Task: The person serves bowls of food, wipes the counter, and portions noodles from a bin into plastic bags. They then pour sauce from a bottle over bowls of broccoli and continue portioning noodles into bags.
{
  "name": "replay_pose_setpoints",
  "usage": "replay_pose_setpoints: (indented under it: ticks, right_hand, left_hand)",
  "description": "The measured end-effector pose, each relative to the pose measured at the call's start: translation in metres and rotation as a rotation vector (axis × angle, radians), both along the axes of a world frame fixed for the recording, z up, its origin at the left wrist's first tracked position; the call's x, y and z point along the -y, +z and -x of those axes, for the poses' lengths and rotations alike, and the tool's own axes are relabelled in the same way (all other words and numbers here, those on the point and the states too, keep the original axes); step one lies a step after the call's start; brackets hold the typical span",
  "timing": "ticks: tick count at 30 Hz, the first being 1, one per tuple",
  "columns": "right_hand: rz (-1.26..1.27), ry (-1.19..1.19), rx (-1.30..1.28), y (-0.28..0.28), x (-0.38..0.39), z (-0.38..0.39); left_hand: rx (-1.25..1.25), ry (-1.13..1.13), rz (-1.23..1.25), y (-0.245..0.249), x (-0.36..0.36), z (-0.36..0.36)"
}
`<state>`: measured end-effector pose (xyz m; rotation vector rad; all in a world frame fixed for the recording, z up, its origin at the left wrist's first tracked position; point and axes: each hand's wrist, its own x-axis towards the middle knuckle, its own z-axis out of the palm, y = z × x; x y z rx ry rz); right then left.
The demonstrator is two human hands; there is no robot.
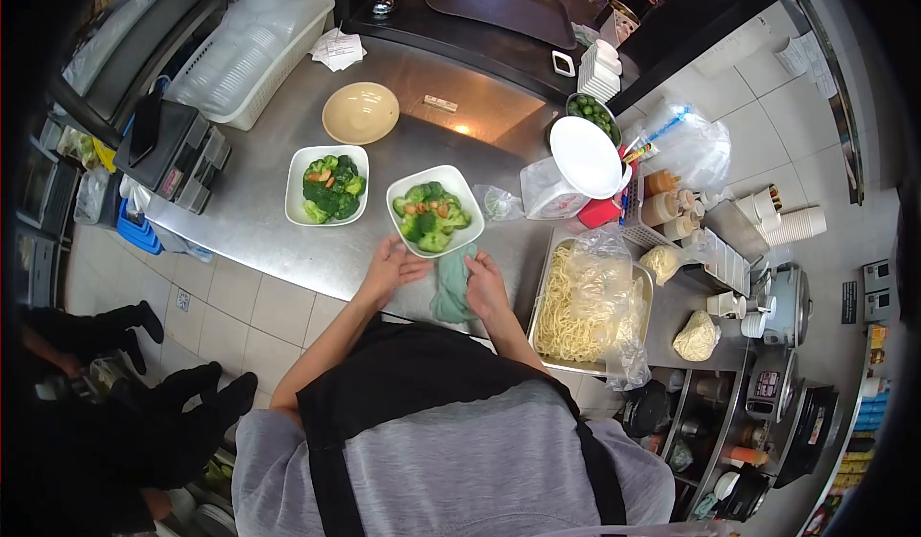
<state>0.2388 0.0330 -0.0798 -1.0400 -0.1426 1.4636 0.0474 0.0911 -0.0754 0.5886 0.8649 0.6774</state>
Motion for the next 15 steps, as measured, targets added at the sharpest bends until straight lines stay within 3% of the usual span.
replay_pose_setpoints:
  ticks: [2, 5, 9, 12, 15]
  right_hand:
    - [-0.029, 0.023, 0.065, -0.011, 0.002, -0.018]
    - [-0.055, -0.059, 0.143, -0.01, -0.004, -0.033]
    - [-0.057, -0.115, 0.234, -0.01, -0.012, -0.027]
    - [0.04, 0.036, 0.124, 0.001, 0.0, -0.029]
    - [-0.076, -0.044, 0.169, 0.001, 0.008, -0.043]
  left_hand:
    - [-0.001, -0.189, -0.014, -0.015, 0.0, 0.006]
    - [-0.161, -0.096, -0.014, 0.014, -0.006, 0.006]
    - [-0.104, -0.017, -0.188, -0.01, -0.035, -0.005]
    - [-0.113, -0.088, -0.256, -0.017, -0.042, -0.006]
    - [-0.077, -0.147, -0.121, -0.007, -0.036, -0.002]
